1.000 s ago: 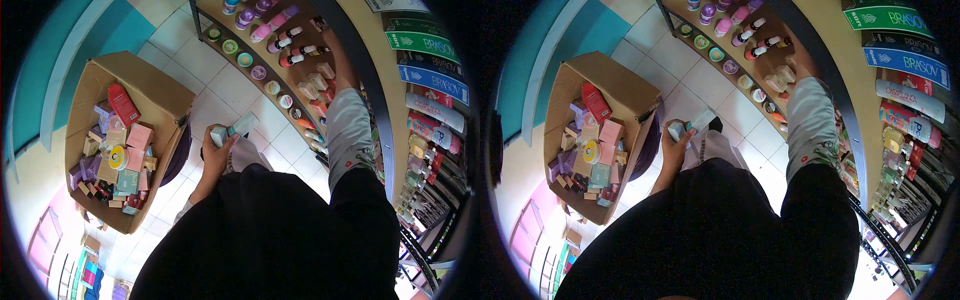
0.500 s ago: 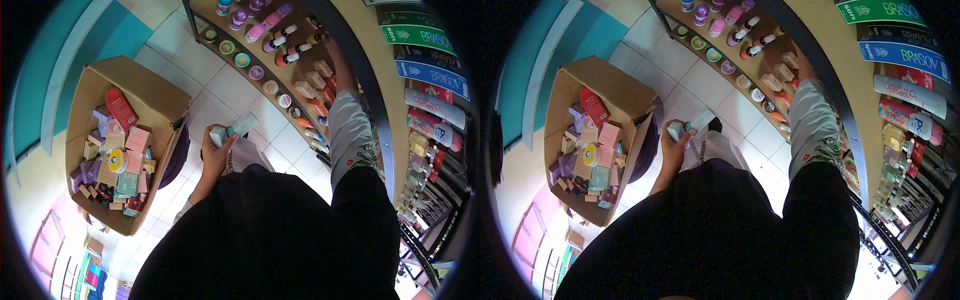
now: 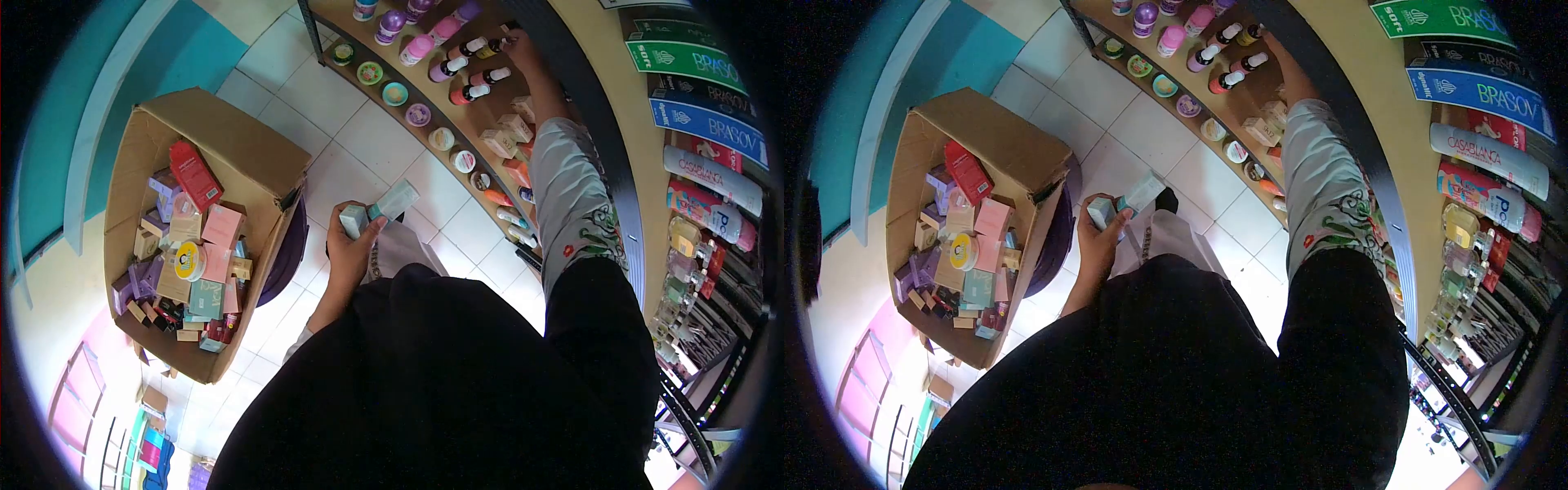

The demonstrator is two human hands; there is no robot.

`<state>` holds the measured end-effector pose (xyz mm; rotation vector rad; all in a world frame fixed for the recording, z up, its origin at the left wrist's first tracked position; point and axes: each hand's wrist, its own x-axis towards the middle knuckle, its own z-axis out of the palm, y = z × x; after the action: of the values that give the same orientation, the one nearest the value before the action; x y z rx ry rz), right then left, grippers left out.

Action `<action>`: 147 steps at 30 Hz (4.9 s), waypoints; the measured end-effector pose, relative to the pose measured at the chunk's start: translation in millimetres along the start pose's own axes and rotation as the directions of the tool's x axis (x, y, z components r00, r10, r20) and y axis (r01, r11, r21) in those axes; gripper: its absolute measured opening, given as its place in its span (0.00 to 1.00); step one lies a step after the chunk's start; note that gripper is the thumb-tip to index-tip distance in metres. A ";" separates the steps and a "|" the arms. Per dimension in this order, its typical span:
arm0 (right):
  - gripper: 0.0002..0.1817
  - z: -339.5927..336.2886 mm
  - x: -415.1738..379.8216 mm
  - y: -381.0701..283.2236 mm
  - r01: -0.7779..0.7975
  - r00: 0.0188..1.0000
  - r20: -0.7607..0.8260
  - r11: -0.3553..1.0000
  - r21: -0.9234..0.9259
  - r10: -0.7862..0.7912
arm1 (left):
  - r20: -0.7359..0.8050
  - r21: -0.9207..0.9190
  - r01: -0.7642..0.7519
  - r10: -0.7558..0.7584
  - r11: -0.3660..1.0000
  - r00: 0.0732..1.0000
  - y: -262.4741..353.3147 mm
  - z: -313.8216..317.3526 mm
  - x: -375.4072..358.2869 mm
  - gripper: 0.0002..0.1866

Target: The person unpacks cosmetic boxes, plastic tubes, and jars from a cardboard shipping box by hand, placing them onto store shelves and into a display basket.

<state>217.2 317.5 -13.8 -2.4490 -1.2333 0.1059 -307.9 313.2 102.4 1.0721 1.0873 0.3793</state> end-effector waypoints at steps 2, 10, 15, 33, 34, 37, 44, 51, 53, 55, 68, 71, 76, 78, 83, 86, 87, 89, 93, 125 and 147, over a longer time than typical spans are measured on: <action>0.18 -2.8 -3.0 9.4 0.066 0.996 -0.058 0.998 0.000 -0.066 | -0.001 -0.001 -0.003 0.003 1.000 1.000 -2.1 -0.5 -0.3 0.17; 0.10 -89.2 -176.5 -81.7 -0.175 0.984 -0.063 0.979 -0.105 0.169 | 0.081 -0.070 0.046 -0.040 0.997 0.996 2.5 -0.3 -5.6 0.17; 0.16 -58.4 -233.3 -91.4 -0.230 0.952 0.133 0.931 -0.284 0.276 | 0.114 -0.065 0.067 -0.060 0.996 0.992 8.3 1.8 -12.2 0.16; 0.17 -18.2 -194.7 -114.0 -0.325 0.882 0.239 0.890 -0.320 0.407 | 0.141 -0.009 0.038 -0.036 0.999 0.989 0.2 4.8 -23.9 0.16; 0.17 -26.1 -195.4 -120.7 -0.292 0.899 0.234 0.904 -0.312 0.371 | 0.130 -0.007 0.037 -0.035 0.999 0.991 0.7 4.7 -23.6 0.17; 0.19 -42.4 -197.0 -126.2 -0.254 0.946 0.121 0.922 -0.290 0.299 | 0.156 -0.056 0.065 -0.056 0.996 0.986 -3.3 -0.1 -19.4 0.17; 0.18 -51.5 -197.1 -50.0 -0.364 0.904 0.049 0.826 -0.431 0.424 | 0.148 -0.024 0.036 -0.032 0.999 0.989 -9.1 -3.2 -13.8 0.17; 0.17 -32.5 -167.0 -60.3 -0.368 0.872 0.219 0.882 -0.296 0.438 | 0.138 0.034 0.024 -0.029 0.999 0.990 -6.0 4.3 -12.5 0.17; 0.16 -17.6 -161.4 -59.2 -0.376 0.877 0.196 0.881 -0.289 0.438 | 0.144 0.024 0.033 -0.036 0.999 0.989 -6.6 4.9 -11.6 0.17; 0.16 -14.7 -159.3 -63.3 -0.379 0.876 0.189 0.876 -0.297 0.443 | 0.154 0.004 0.047 -0.047 0.999 0.987 -7.6 4.7 -10.6 0.16; 0.15 -31.5 -170.6 -72.1 -0.335 0.909 0.163 0.906 -0.257 0.383 | 0.147 0.004 0.045 -0.045 0.999 0.988 -3.8 8.6 -11.2 0.17; 0.16 -45.1 -160.6 -74.2 -0.634 0.771 0.066 0.757 0.157 0.633 | 0.153 -0.005 0.038 -0.037 0.999 0.988 -2.9 10.5 -10.1 0.18; 0.18 -40.9 -158.3 1.3 -0.510 0.851 -0.129 0.742 -0.435 0.509 | 0.139 0.076 0.050 -0.061 0.996 0.988 -3.6 6.8 -9.2 0.17; 0.18 -9.1 -156.8 50.0 -0.413 0.910 -0.177 0.772 -0.484 0.376 | 0.132 0.036 0.063 -0.068 0.997 0.989 -5.8 6.7 -9.6 0.17; 0.18 -23.9 -129.1 -1.1 -0.270 0.947 0.023 0.836 -0.478 0.319 | 0.114 0.048 0.020 -0.025 0.999 0.993 -13.0 10.9 -6.2 0.17; 0.17 -24.1 -112.2 -2.8 -0.221 0.954 0.085 0.866 -0.448 0.287 | 0.113 0.066 0.009 -0.016 0.998 0.993 -12.0 12.1 -4.2 0.17; 0.16 -24.4 -109.0 -1.0 -0.186 0.962 0.109 0.890 -0.417 0.252 | 0.108 0.058 0.008 -0.015 0.998 0.994 -14.7 12.0 -2.7 0.17; 0.16 -20.5 -105.9 -0.4 -0.244 0.933 0.132 0.860 -0.447 0.333 | 0.110 0.049 0.020 -0.025 0.999 0.994 -17.0 11.7 -2.2 0.17; 0.18 -18.9 -106.0 7.1 -0.220 0.952 0.099 0.870 -0.441 0.291 | 0.110 0.013 0.060 -0.061 0.998 0.992 -12.4 12.3 -3.4 0.17; 0.21 -17.7 -129.7 -18.6 -0.234 0.952 0.139 0.940 -0.250 0.273 | 0.098 0.050 0.018 -0.023 0.999 0.995 -18.6 11.0 -13.2 0.17; 0.20 -43.1 -205.7 -131.3 -0.260 0.920 0.236 0.938 -0.228 0.312 | 0.127 0.038 0.061 -0.066 0.997 0.990 -12.8 7.3 -10.4 0.18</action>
<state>3.1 212.5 53.4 -2.8499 -1.0152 0.4343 -309.4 295.9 97.4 1.0745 1.0137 0.2386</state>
